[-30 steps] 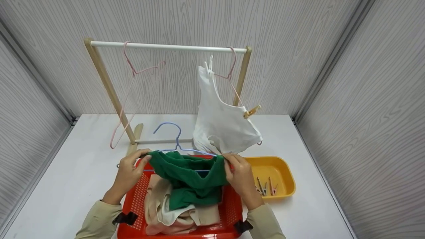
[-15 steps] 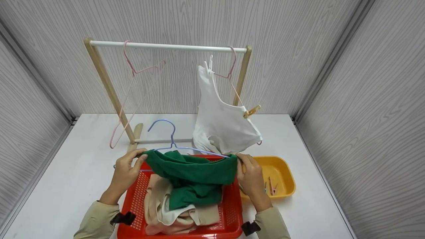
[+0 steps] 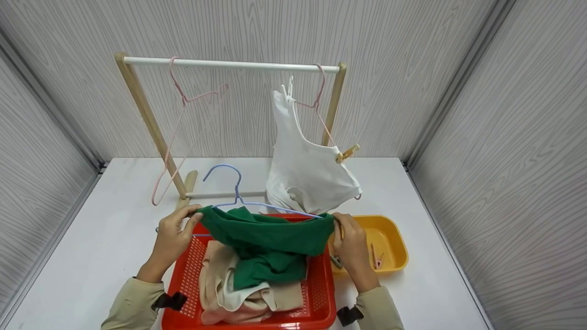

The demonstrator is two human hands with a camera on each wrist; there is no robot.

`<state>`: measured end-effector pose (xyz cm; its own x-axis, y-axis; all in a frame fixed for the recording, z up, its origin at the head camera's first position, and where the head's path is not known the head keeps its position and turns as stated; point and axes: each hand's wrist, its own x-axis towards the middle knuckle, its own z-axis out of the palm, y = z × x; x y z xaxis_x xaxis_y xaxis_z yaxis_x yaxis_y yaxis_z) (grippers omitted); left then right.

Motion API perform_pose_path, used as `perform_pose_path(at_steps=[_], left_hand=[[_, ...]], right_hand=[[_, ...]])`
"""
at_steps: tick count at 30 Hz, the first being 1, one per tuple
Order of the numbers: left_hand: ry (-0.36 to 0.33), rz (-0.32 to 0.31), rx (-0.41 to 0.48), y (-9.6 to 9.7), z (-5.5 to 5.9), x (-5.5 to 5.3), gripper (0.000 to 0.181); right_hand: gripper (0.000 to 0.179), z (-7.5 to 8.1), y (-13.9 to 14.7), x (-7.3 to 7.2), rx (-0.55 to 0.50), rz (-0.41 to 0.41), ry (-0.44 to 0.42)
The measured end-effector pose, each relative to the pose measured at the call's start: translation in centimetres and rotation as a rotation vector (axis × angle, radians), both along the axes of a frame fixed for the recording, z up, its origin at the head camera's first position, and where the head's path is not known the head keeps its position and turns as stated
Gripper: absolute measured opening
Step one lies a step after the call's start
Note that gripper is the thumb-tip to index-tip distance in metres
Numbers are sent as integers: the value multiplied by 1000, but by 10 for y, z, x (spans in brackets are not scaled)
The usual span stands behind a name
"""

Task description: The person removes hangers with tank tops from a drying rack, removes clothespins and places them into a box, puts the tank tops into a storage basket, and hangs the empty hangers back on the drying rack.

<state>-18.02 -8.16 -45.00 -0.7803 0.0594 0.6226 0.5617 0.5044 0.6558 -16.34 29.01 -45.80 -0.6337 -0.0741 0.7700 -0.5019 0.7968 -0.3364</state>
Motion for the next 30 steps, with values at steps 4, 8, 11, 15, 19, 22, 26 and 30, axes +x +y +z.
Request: perform_pose_path(at_steps=[4, 8, 11, 15, 19, 22, 26, 30], left_hand=[[16, 6, 3, 0, 0, 1, 16], [19, 10, 3, 0, 0, 1, 15], [6, 8, 10, 0, 0, 1, 16], [-13, 9, 13, -1, 1, 0, 17], [-6, 13, 16, -2, 1, 0, 16], [4, 11, 30, -1, 1, 0, 15], [7, 2, 45, 1, 0, 0, 16], [4, 0, 51, 2, -2, -1, 16]], right_hand=[[17, -1, 3, 1, -5, -13, -21], [17, -4, 6, 2, -5, -27, -11], [18, -7, 8, 2, 3, -39, -6], [18, -13, 12, 3, 5, -55, -36], [18, -19, 13, 2, 3, -68, -75], [18, -23, 13, 3, 14, -70, -104], [19, -26, 12, 5, 33, -61, -120], [17, -26, 9, 8, 46, -28, -132]])
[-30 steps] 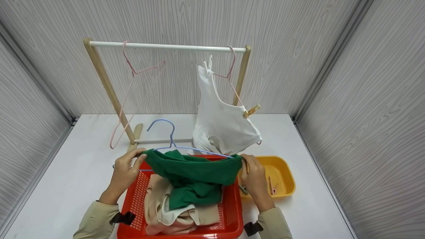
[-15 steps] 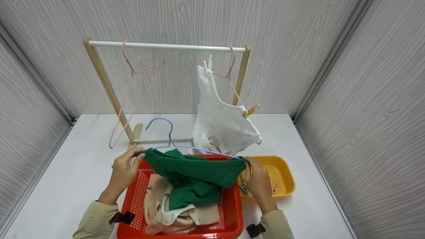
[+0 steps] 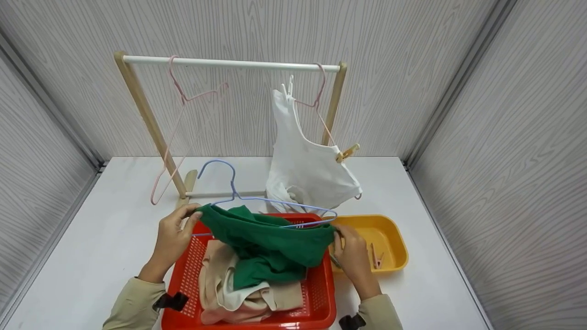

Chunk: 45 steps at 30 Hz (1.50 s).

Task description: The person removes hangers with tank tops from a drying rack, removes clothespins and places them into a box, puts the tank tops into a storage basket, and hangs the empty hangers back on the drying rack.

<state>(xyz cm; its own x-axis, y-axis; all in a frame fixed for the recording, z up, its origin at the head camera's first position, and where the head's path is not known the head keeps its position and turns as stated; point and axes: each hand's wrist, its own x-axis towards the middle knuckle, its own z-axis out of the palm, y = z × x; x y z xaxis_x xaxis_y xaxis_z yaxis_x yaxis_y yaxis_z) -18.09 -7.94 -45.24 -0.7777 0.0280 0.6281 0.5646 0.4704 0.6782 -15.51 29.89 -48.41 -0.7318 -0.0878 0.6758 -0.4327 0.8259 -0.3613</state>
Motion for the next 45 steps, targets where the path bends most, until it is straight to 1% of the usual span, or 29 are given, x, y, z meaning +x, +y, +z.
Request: perform_pose_path(at_steps=[4, 7, 9, 11, 14, 17, 20, 22, 25, 29, 31, 32, 36, 38, 43, 45], left_hand=[[-2, 0, 5, 1, 0, 0, 15], [3, 11, -1, 1, 0, 1, 15], [6, 17, -5, 1, 0, 1, 15], [9, 21, -9, 1, 0, 1, 15], [20, 21, -12, 1, 0, 0, 15], [35, 24, -17, 1, -1, 0, 14], [39, 20, -14, 1, -1, 0, 14], [34, 15, -10, 1, -1, 0, 14], [9, 2, -4, 1, -2, 1, 15], [-14, -4, -4, 1, -3, 1, 16], [-17, -3, -10, 1, -4, 1, 16], [-13, -3, -16, 1, -4, 1, 15], [-5, -9, -34, 3, -3, 2, 15], [6, -15, -42, 3, -4, 2, 14], [18, -27, -54, 4, -5, 2, 13], [16, -29, -60, 4, -6, 2, 13]], right_hand=[[17, 5, -5, 6, -22, 38, -76], [17, 9, -8, 11, -69, 66, -143], [18, 10, -10, 13, -103, 110, -172], [22, 12, -12, 15, -138, 174, -200], [28, 16, -16, 19, -162, 265, -260], [28, 21, -20, 22, -154, 335, -330], [24, 23, -24, 23, -134, 406, -380], [22, 23, -27, 25, -121, 454, -412], [21, 20, -30, 27, -83, 505, -461], [17, 18, -35, 30, -53, 549, -596], [15, 16, -38, 32, -56, 574, -653], [15, 15, -40, 32, -60, 584, -676], [15, 8, -46, 33, -57, 645, -708], [15, 5, -49, 34, -46, 661, -749], [16, -2, -54, 35, -37, 675, -895], [15, -3, -55, 35, -41, 678, -916]])
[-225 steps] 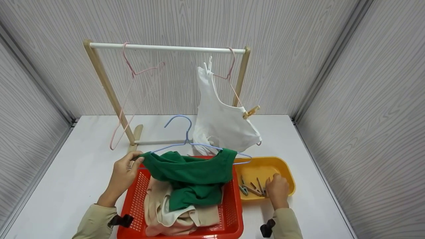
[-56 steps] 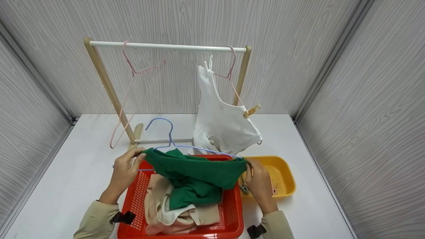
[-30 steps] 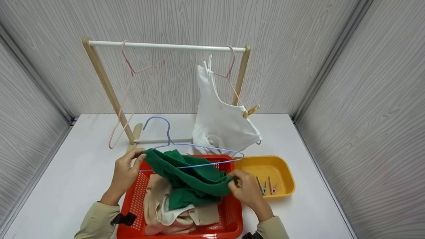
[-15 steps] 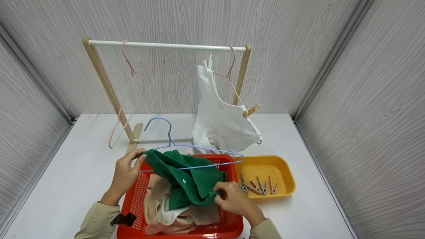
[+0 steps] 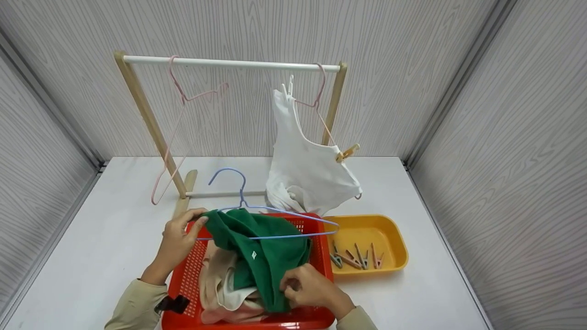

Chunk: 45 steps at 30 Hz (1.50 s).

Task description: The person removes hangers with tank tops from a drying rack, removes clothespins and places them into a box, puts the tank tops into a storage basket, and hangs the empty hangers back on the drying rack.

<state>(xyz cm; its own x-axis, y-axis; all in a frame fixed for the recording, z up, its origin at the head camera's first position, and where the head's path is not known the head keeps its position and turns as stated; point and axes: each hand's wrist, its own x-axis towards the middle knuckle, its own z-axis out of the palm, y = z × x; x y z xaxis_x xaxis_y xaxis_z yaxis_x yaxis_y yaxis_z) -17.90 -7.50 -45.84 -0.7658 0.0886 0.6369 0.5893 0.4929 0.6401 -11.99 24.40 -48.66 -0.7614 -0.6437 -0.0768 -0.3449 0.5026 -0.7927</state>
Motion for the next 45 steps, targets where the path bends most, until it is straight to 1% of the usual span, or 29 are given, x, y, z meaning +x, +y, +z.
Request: perform_pose_path(at_steps=[2, 8, 14, 19, 22, 26, 29, 32, 35, 40, 43, 45], left_hand=[[-8, -3, 2, 0, -1, 0, 13], [-42, -14, 7, 0, -2, 1, 15], [-58, -15, 8, 1, -2, 1, 16], [-77, -14, 7, 1, -1, 1, 16], [-75, -19, 9, 2, -1, 1, 16], [-55, -26, -5, 2, -1, 1, 16], [-49, -33, -6, 3, -1, 1, 16], [-50, -40, -2, 3, 0, 1, 16], [-51, -40, -4, 4, -1, 0, 16], [-58, -34, -5, 4, -1, 1, 16], [-57, -33, -4, 4, -1, 0, 16], [-49, -30, -5, 4, -2, 0, 15]], right_hand=[[14, 0, 0, 0, -4, -2, -8], [14, 2, 1, -1, 3, -12, 9], [15, 7, 1, -1, 0, -24, 27], [16, 12, 2, -1, -29, -41, 72], [14, 13, 3, -1, -63, -46, 151], [11, 12, 5, -1, -102, -79, 295], [14, 14, 6, -1, -122, -136, 392], [16, 17, 7, -2, -142, -204, 469], [20, 21, 7, -3, -183, -266, 542], [30, 25, 8, -8, -257, -317, 693], [35, 29, 9, -11, -290, -338, 748], [37, 32, 9, -12, -316, -350, 764]])
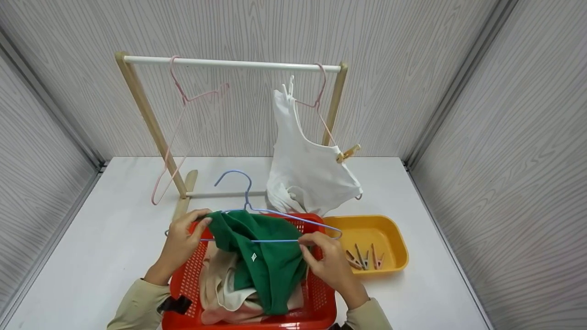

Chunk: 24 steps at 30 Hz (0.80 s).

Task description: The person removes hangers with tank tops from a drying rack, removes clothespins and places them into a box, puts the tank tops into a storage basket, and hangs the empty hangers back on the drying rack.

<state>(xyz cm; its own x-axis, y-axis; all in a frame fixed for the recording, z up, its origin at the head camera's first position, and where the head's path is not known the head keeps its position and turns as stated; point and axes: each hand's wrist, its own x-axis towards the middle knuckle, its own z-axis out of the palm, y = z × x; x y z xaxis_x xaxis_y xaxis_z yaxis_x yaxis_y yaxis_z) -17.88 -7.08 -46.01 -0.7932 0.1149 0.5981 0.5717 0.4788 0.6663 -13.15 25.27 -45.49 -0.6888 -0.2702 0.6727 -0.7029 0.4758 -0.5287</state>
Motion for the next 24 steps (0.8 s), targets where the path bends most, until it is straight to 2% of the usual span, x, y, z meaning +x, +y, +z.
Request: perform_pose_path(at_steps=[6, 9, 13, 16, 21, 24], left_hand=[[7, 3, -3, 0, 0, 0, 15], [4, 8, -12, 0, 1, 2, 15], [2, 11, -19, 0, 1, 2, 16], [-6, 2, -14, 0, 2, 3, 16], [-33, -23, 2, 0, 2, 3, 17], [-41, -36, 8, 0, 2, 3, 17]], right_hand=[[38, 6, 2, -3, -31, -28, 48], [38, 9, 2, -3, -25, -45, 46], [38, 12, 5, -6, -34, -34, 71], [38, 14, 7, -10, -53, -56, 126], [37, 13, 10, -17, -67, -161, 261], [38, 9, 12, -21, -49, -196, 297]])
